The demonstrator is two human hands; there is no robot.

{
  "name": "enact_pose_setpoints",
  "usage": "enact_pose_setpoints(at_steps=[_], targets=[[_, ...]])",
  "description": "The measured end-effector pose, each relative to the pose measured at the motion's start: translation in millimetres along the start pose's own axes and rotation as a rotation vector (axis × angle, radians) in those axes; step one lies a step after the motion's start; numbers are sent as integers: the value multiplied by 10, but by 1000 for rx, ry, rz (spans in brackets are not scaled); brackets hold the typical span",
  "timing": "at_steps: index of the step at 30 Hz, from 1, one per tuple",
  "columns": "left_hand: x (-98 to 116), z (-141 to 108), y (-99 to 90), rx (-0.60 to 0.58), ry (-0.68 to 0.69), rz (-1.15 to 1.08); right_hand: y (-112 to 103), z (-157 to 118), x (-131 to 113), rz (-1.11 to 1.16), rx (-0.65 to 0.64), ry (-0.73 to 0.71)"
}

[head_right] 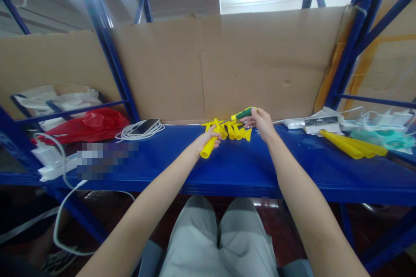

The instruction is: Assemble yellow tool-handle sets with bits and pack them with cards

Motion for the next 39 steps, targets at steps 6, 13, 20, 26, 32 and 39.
enact_pose_setpoints(at_steps=[6, 13, 20, 26, 32, 39], targets=[[-22, 29, -17, -38, 14, -18, -35, 18, 19, -62, 121, -53], [-26, 32, -21, -36, 12, 6, -65, 19, 29, -51, 168, -71], [-14, 6, 4, -30, 1, 17, -64, 27, 3, 40, -7, -59], [-17, -1, 21, -69, 11, 31, -89, 22, 9, -30, 93, -99], [-19, 10, 23, -112, 23, 49, -115, 42, 19, -46, 174, -130], [-24, 46, -8, -117, 20, 41, -108, 40, 21, 29, 94, -85]])
Point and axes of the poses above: each hand's wrist, its own z-axis towards the middle knuckle, its own y-axis out of the palm, x = y × z, the point moved 3 cm from there along z, towards the middle knuckle, and after that the axes turned 5 degrees about -x, right-handed, at the moved point
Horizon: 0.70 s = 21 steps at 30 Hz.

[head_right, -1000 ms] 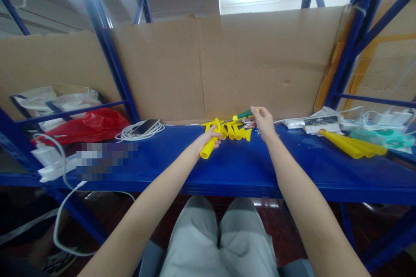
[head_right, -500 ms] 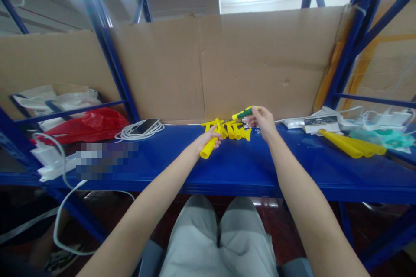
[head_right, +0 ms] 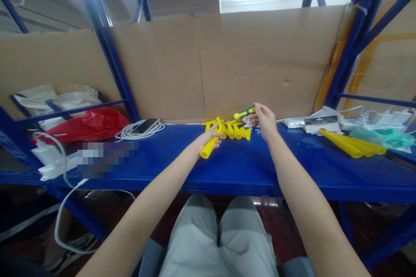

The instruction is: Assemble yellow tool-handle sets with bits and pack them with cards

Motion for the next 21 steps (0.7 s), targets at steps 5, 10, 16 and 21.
enact_pose_setpoints(at_steps=[5, 10, 16, 21], targets=[[-7, 17, -26, 19, 12, -17, 12, -3, 2, 8, -76, 29], [-13, 16, -23, -4, 20, -37, -15, 3, 17, -53, 18, -8], [-6, -6, -5, 4, 15, -36, -16, 7, 31, -62, 80, -22], [-3, 7, -17, 24, 36, -61, -24, 7, 42, -63, 35, -7]])
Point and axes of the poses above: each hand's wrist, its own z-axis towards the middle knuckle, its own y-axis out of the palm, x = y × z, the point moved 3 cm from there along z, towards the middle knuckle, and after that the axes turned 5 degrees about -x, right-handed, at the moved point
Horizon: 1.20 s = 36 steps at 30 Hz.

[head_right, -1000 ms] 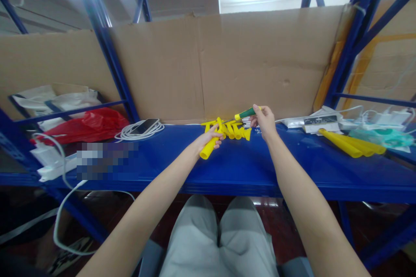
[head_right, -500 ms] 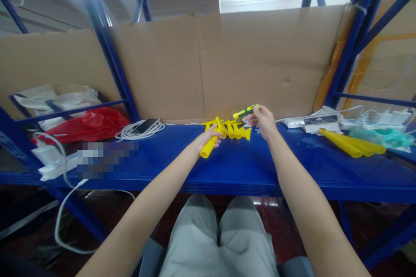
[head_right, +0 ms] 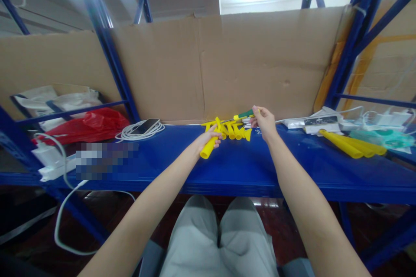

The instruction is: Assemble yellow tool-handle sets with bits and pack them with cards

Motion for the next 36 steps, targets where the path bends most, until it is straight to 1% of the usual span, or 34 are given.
enact_pose_setpoints(at_steps=[5, 8, 10, 13, 19, 22, 26, 30, 32, 36], targets=[[-6, 30, -30, 16, -18, 2, 44, -31, -60, 109, -126, 59], [-5, 39, -40, 16, -25, 1, 67, -46, -77, 115, -169, 69], [-2, 34, -40, 21, -23, -1, 63, -44, -64, 86, -154, 66], [3, 13, -25, 25, -14, -6, 44, -29, -32, 51, -90, 64], [0, -10, 2, 8, -2, -2, 36, -18, -18, 73, -18, 85], [-8, 3, -9, 8, -11, -13, 34, -24, -31, 65, -36, 83], [-1, 6, -9, 17, -22, 11, 40, -31, -54, 88, -103, 85], [21, -20, 4, 51, -29, 51, 62, -43, -67, 107, -162, 85], [26, -30, 8, 65, -28, 50, 67, -45, -61, 104, -154, 66], [21, -32, 7, 79, -24, 27, 47, -31, -28, 54, -63, 45]])
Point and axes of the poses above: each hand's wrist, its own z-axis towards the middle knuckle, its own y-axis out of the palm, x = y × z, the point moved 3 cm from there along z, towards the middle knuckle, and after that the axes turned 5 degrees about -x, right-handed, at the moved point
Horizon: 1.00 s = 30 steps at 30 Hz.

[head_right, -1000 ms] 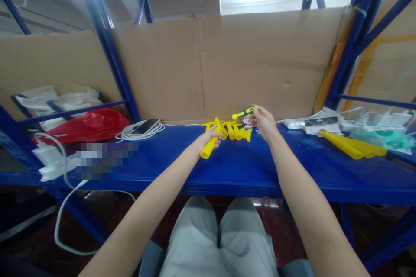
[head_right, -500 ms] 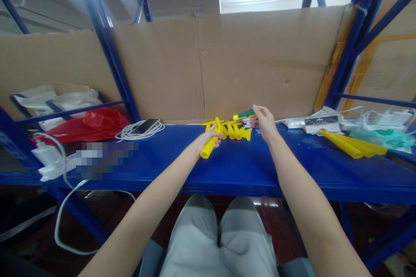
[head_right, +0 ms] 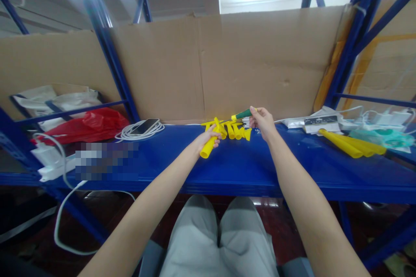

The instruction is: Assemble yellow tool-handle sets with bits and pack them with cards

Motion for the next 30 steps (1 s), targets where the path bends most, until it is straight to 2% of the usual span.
enact_pose_setpoints(at_steps=[7, 14, 17, 22, 30], targets=[[-1, -9, 11, -10, -18, 45, -41, 18, 28, -29, 92, 30], [2, -7, 13, -6, -11, 28, -2, 1, -22, 81, -3, 82], [8, -12, 18, -3, -9, 31, 10, 2, -30, 89, -34, 45], [-12, 8, 8, -16, -10, 34, -23, 14, -15, 14, 54, -74], [-35, 25, -3, -45, -13, 60, -60, 37, 14, -27, 129, -69]])
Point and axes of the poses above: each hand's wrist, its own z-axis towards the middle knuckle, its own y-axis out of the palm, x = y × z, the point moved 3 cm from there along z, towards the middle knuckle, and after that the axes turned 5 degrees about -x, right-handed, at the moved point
